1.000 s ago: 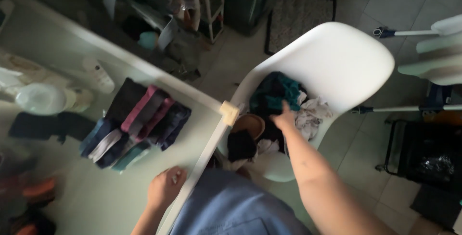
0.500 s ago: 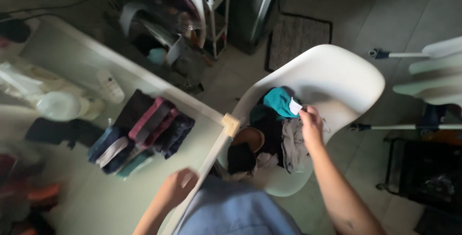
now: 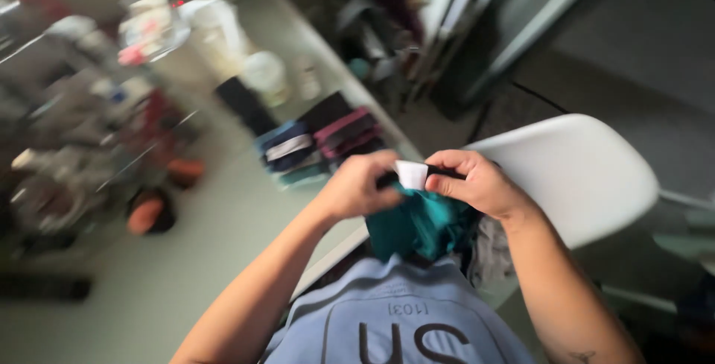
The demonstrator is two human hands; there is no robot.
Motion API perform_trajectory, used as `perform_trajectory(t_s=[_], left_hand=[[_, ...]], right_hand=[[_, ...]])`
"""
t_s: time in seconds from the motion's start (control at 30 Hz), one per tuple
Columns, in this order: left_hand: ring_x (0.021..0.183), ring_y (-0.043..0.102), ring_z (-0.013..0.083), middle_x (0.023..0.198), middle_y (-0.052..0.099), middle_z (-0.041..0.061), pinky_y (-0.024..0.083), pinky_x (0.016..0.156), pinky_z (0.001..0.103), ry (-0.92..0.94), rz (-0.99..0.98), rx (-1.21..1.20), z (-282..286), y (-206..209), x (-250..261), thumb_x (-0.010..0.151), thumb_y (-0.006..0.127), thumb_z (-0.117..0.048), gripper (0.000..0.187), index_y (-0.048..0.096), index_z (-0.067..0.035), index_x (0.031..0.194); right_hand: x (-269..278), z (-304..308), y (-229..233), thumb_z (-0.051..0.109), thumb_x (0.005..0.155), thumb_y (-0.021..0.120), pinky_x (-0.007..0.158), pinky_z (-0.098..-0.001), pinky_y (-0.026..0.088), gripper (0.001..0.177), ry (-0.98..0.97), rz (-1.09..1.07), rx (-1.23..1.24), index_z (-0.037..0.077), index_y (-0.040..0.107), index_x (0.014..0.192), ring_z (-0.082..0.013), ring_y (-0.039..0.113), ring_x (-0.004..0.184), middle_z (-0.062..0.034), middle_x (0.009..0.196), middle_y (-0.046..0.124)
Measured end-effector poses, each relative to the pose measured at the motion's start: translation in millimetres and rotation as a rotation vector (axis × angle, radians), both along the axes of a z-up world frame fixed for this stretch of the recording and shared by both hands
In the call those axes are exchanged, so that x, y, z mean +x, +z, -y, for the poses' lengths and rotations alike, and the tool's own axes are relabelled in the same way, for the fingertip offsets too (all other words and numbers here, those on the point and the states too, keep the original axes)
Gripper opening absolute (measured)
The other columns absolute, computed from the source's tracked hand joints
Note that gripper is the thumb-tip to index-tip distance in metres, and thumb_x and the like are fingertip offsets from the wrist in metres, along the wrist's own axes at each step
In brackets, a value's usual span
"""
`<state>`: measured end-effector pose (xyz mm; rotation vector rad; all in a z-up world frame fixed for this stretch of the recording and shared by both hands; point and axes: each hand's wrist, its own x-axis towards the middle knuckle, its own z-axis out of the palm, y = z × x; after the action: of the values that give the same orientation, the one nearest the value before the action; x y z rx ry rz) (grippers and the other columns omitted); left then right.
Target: Folding multiple pairs of underwear on a table and stacking them.
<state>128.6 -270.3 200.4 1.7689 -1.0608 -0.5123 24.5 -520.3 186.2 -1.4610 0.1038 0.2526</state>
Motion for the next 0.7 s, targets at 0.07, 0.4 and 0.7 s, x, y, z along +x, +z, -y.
perform_trajectory(t_s=[0.07,0.4,0.7], left_hand=[[0.084,0.067,0.0164,0.089,0.070,0.009,0.055,0.076,0.033,0.305,-0.139,-0.022,-46.1,-8.8,-0.3,0.078,0.075,-0.011,0.028,0.066,-0.003,0.104],[0.085,0.066,0.0078,0.091,0.069,-0.003,0.055,0.074,0.028,0.556,-0.757,-0.183,-255.6,-9.2,-39.1,0.086,0.067,-0.008,0.023,0.063,-0.014,0.108],[0.097,0.067,0.0360,0.104,0.068,0.014,0.054,0.080,0.044,1.254,-0.014,0.539,-374.9,-63.2,-80.6,0.075,0.070,0.005,0.031,0.067,-0.011,0.101]], right_hand=[[18.4,-34.8,18.3,0.001,0.094,0.070,0.082,-0.0255,0.054,0.019,0.131,-0.048,-0.113,0.000,0.072,0.112,-0.0085,0.066,0.091,-0.0018,0.098,0.073],[94.2,-147.5,-1.5,-0.020,0.080,0.047,0.091,-0.0210,0.050,0.040,-0.090,0.250,-0.028,0.004,0.063,0.108,-0.0096,0.064,0.096,-0.0046,0.103,0.070],[108.2,-221.1,15.4,-0.016,0.072,0.047,0.089,-0.0277,0.050,0.032,0.301,0.594,-0.474,0.003,0.072,0.077,-0.0210,0.066,0.101,-0.0080,0.107,0.072]])
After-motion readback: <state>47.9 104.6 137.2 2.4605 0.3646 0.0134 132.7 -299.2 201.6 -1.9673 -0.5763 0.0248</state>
